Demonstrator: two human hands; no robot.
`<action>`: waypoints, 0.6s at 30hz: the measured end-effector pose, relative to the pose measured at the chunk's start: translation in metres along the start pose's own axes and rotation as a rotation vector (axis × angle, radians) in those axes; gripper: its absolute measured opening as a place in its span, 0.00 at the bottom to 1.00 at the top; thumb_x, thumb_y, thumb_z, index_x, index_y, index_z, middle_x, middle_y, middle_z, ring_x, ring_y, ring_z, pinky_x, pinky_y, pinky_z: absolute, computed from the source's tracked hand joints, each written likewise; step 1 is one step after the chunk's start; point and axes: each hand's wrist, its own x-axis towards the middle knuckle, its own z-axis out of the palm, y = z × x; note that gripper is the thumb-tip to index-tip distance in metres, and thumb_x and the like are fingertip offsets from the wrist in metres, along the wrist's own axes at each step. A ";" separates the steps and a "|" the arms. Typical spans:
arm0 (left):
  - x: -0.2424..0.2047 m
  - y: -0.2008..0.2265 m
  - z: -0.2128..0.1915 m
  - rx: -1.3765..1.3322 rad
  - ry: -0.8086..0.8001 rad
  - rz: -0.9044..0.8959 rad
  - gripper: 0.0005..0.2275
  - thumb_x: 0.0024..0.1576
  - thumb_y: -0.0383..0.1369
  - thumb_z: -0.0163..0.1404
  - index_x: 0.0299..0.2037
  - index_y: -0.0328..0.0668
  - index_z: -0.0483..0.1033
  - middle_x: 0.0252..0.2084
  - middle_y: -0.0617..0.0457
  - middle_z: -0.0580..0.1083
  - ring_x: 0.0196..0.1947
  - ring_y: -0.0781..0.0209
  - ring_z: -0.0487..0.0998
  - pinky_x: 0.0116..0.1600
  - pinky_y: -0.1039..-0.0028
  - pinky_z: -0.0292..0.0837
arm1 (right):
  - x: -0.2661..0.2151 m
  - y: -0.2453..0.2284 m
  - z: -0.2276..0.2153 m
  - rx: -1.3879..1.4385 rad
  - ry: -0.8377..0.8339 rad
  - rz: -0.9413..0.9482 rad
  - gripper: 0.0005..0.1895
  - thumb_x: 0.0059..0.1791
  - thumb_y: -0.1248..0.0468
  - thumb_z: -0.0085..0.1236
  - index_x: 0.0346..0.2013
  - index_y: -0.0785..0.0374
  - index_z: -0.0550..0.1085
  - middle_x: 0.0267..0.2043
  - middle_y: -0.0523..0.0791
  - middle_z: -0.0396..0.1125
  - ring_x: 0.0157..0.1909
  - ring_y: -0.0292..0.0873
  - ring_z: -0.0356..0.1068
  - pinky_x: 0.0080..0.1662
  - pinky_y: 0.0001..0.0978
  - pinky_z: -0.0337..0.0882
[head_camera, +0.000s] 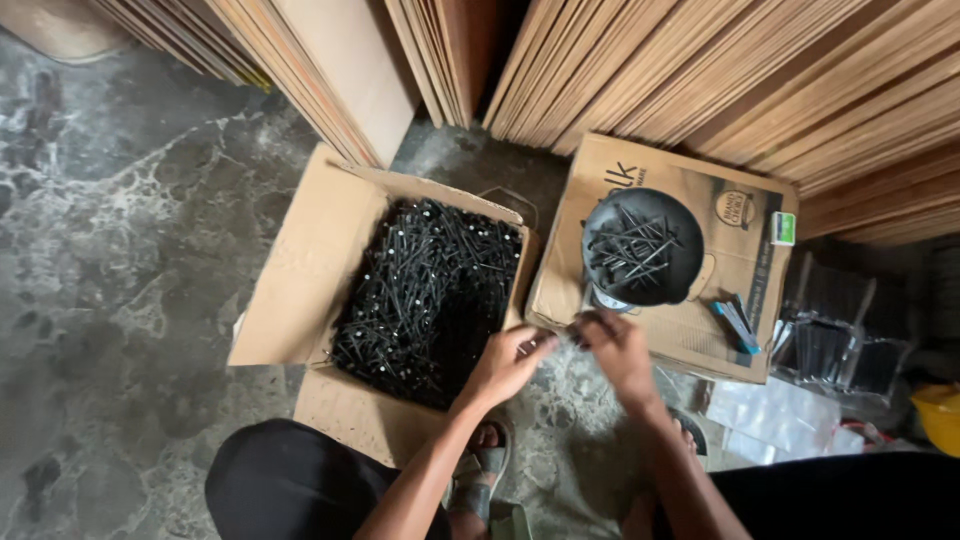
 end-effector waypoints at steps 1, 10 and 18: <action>0.003 -0.004 -0.001 0.048 0.028 0.018 0.10 0.52 0.35 0.49 0.37 0.38 0.77 0.30 0.41 0.75 0.30 0.49 0.77 0.34 0.69 0.74 | 0.005 0.003 -0.009 0.034 0.028 -0.034 0.09 0.45 0.66 0.52 0.33 0.71 0.75 0.26 0.54 0.69 0.29 0.45 0.68 0.35 0.39 0.71; 0.031 -0.114 -0.001 0.247 0.179 0.024 0.08 0.54 0.30 0.44 0.38 0.37 0.76 0.34 0.38 0.73 0.34 0.40 0.75 0.36 0.61 0.72 | 0.060 0.044 -0.059 0.113 0.209 -0.139 0.10 0.45 0.69 0.56 0.41 0.68 0.72 0.33 0.51 0.66 0.33 0.40 0.66 0.38 0.30 0.69; 0.034 -0.220 -0.020 0.397 0.282 -0.127 0.08 0.52 0.29 0.43 0.37 0.42 0.75 0.35 0.42 0.71 0.39 0.43 0.74 0.42 0.62 0.71 | 0.045 0.016 -0.042 0.141 0.187 -0.121 0.14 0.44 0.70 0.58 0.45 0.64 0.71 0.37 0.49 0.67 0.39 0.39 0.69 0.43 0.27 0.70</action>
